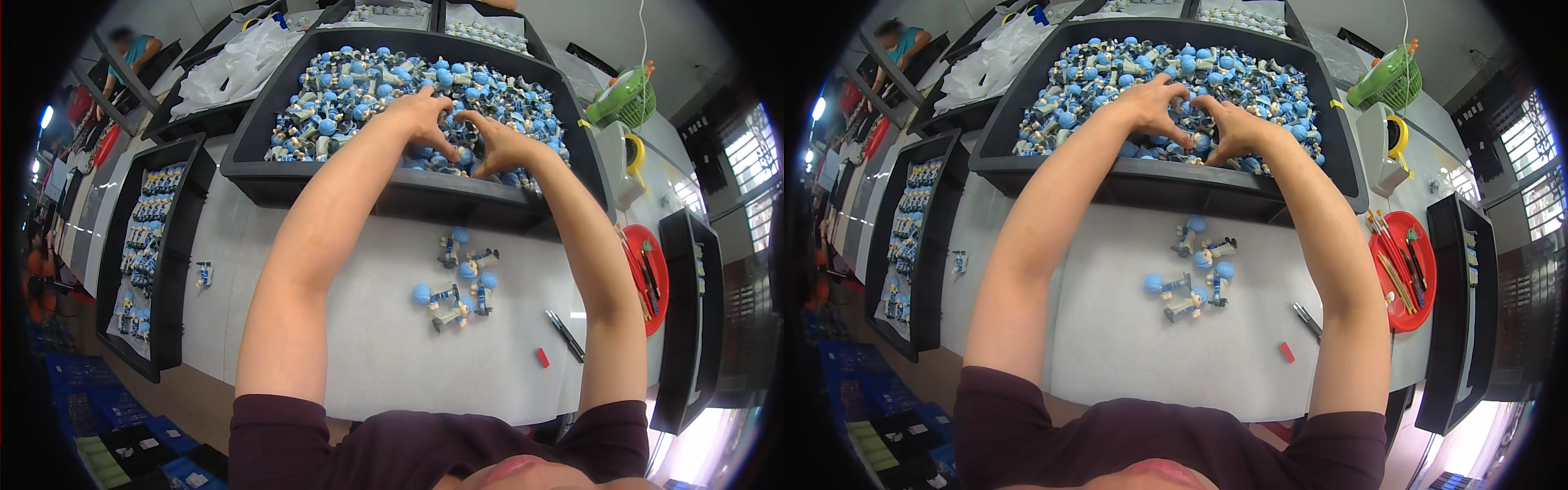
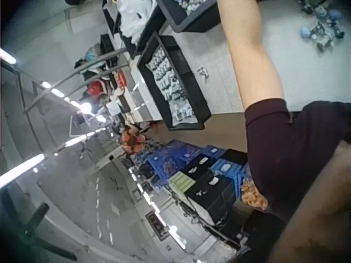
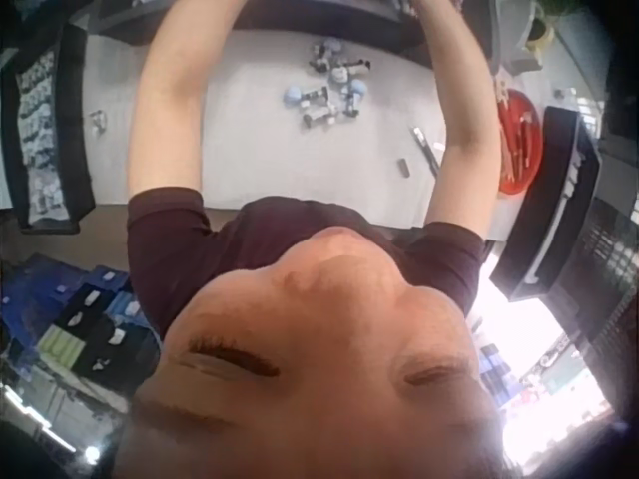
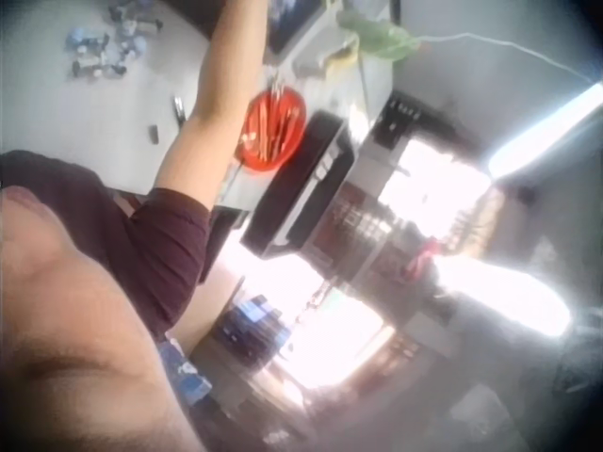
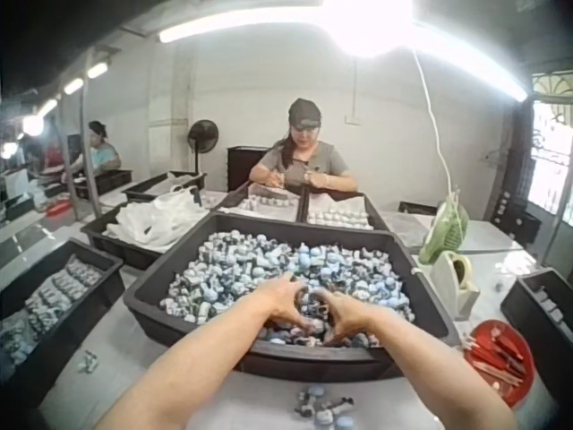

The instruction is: The person assembles small blue and white figurines by hand, picking them from a large bin and placing them into a black tray. They use a small red tool to adjust parts of the figures and a craft knife to trim excess material. The process involves repetitive handling and placement of the figures into the tray.

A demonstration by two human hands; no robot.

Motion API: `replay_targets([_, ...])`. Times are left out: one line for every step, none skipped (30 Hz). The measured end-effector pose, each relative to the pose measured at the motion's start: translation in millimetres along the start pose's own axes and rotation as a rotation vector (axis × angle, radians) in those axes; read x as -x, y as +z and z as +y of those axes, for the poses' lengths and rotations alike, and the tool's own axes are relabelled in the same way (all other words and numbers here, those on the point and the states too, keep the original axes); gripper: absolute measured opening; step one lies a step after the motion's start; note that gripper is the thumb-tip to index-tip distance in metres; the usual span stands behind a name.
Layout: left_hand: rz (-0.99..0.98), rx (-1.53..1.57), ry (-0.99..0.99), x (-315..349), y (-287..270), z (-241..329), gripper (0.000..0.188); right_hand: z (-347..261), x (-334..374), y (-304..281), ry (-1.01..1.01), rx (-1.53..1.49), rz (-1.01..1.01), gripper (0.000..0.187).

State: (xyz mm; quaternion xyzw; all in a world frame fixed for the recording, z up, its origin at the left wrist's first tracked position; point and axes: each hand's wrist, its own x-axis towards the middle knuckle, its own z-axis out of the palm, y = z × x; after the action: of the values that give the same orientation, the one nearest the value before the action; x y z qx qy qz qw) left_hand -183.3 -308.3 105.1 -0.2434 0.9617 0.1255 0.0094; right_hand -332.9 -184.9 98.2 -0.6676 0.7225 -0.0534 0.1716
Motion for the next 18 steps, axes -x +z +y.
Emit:
replay_targets([0.020, -0.049, 0.005, 1, 3, 3, 0.102, 2, 1, 2, -0.001, -0.007, -0.025, 0.107])
replay_targets([0.041, -0.099, 0.007, 1, 6, 8, 0.104, -4, 3, -1, 0.038, 0.021, -0.075, 0.114])
replay_targets([0.063, -0.150, 0.010, 2, 8, 11, 0.106, -4, 2, 5, 0.045, 0.074, -0.043, 0.115])
replay_targets([0.080, -0.179, 0.008, 4, 12, 12, 0.107, -2, 0, 13, 0.053, 0.128, -0.010, 0.115])
replay_targets([0.098, -0.208, 0.004, 7, 15, 13, 0.108, -5, 0, 17, 0.058, 0.182, 0.022, 0.115])
replay_targets([0.116, -0.236, 0.001, 9, 16, 14, 0.109, -7, 0, 15, 0.066, 0.186, -0.002, 0.115])
replay_targets([0.062, -0.226, -0.019, 8, 13, 14, 0.109, -10, 0, 11, 0.057, 0.198, -0.023, 0.115])
replay_targets([0.007, -0.215, -0.034, 4, 6, 15, 0.110, -10, -2, 7, 0.051, 0.210, -0.044, 0.115])
replay_targets([-0.047, -0.203, -0.051, 3, 1, 16, 0.110, -10, -3, 5, 0.046, 0.223, -0.066, 0.115])
replay_targets([-0.064, -0.191, -0.023, 5, -1, 17, 0.107, -6, -3, 7, 0.033, 0.133, -0.080, 0.114])
replay_targets([-0.054, -0.156, -0.011, 6, -1, 15, 0.106, -7, -3, 5, 0.047, 0.119, -0.079, 0.113])
replay_targets([-0.043, -0.121, 0.001, 6, 4, 12, 0.104, -9, -1, 5, 0.061, 0.104, -0.078, 0.112])
replay_targets([-0.032, -0.087, 0.013, 5, 5, 10, 0.102, -11, 0, 5, 0.074, 0.090, -0.077, 0.112])
replay_targets([-0.051, -0.083, 0.020, 6, 8, 11, 0.102, -13, 0, 12, 0.065, 0.114, -0.036, 0.110])
replay_targets([-0.054, -0.076, 0.007, 4, 10, 11, 0.104, -14, 0, 13, 0.074, 0.126, -0.033, 0.109])
replay_targets([-0.056, -0.069, -0.006, 0, 12, 11, 0.105, -16, -1, 13, 0.084, 0.137, -0.030, 0.109])
replay_targets([-0.057, -0.063, -0.016, -1, 12, 11, 0.106, -17, -1, 12, 0.095, 0.149, -0.023, 0.109])
replay_targets([-0.076, -0.035, -0.018, -2, 12, 10, 0.111, -16, -1, 14, 0.089, 0.186, 0.000, 0.108])
